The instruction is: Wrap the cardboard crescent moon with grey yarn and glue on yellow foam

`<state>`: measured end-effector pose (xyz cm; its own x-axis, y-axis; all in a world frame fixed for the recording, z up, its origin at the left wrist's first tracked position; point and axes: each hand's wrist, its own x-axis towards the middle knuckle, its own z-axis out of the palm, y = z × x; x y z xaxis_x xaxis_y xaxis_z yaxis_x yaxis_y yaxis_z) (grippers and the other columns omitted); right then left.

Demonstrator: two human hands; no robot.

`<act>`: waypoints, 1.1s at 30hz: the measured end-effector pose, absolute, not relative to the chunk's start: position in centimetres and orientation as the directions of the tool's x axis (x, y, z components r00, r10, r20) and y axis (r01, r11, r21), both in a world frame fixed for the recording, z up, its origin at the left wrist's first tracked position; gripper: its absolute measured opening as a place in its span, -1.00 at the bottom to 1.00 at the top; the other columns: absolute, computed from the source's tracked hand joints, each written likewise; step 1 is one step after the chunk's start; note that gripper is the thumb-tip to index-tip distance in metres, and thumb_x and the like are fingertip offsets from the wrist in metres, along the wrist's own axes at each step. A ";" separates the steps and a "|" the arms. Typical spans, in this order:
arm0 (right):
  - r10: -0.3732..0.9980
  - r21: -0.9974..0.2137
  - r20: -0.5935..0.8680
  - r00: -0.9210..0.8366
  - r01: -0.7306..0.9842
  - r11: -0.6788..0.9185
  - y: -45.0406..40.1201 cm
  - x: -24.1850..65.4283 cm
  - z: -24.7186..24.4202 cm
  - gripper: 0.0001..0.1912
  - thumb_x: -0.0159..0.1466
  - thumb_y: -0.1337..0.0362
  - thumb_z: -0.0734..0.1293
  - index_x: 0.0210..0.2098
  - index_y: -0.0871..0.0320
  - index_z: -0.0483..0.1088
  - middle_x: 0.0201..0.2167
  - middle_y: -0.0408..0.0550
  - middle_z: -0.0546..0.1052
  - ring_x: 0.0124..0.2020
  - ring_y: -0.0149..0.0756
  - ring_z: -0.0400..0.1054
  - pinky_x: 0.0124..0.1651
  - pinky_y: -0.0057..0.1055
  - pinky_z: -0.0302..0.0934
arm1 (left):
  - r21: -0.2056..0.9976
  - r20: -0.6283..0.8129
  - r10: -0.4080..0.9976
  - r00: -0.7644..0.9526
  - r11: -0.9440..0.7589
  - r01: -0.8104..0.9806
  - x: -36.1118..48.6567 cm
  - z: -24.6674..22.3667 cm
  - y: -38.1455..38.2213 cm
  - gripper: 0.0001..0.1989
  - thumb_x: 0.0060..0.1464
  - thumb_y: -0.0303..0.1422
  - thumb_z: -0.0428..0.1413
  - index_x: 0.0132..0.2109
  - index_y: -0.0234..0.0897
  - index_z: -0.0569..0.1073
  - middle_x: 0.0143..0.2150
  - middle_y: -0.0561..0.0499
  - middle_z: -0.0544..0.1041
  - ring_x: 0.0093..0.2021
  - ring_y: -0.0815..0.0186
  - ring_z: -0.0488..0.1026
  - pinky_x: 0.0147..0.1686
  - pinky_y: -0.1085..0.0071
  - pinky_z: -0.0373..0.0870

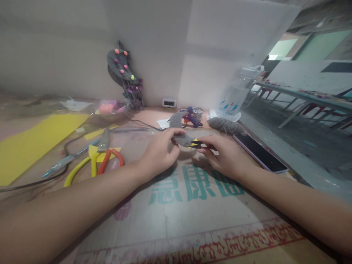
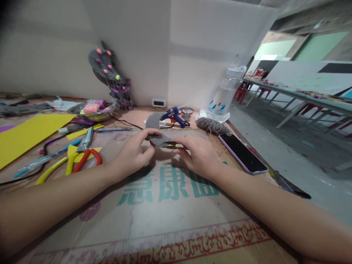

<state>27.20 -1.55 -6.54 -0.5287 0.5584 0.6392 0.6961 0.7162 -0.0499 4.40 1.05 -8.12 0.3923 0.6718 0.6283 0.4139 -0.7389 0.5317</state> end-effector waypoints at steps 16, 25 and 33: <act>0.552 0.030 0.635 -0.539 0.732 0.681 -1.4 27.0 -6.7 -0.81 0.33 0.29 0.27 -0.08 0.16 0.43 -0.22 0.04 0.60 -0.21 -0.14 0.48 -0.19 -0.21 0.34 | 0.536 0.608 0.662 0.439 -0.750 0.388 4.4 -7.7 0.6 -0.87 0.24 -0.31 0.05 -0.25 -0.27 0.41 -0.26 0.01 0.51 -0.18 0.27 0.40 -0.10 0.32 0.28; 0.650 -0.263 0.697 -0.303 0.736 0.624 -1.4 27.0 -7.0 -0.68 0.26 0.19 0.36 -0.03 0.19 0.37 -0.39 -0.07 0.49 -0.46 -0.34 0.34 -0.41 -0.40 0.22 | 0.611 0.596 0.708 0.378 -0.706 0.359 4.2 -8.0 1.0 -0.85 0.32 -0.31 -0.08 -0.21 -0.26 0.32 -0.25 0.01 0.43 -0.21 0.30 0.35 -0.16 0.35 0.25; 0.836 -0.546 0.501 -0.223 0.668 0.506 -0.5 26.4 -7.1 -0.79 0.27 0.17 0.30 -0.29 0.17 0.49 -0.42 -0.06 0.56 -0.49 -0.35 0.36 -0.46 -0.43 0.18 | 0.638 0.615 0.713 0.336 -0.701 0.319 4.2 -7.7 0.7 -0.77 0.36 -0.30 -0.16 -0.26 -0.23 0.28 -0.33 0.04 0.37 -0.28 0.32 0.30 -0.22 0.37 0.24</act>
<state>26.36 -0.52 -7.10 -0.2231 0.8360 0.5013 0.6681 0.5056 -0.5459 4.20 0.69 -7.75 0.3362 0.7129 0.6154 0.3195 -0.7010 0.6376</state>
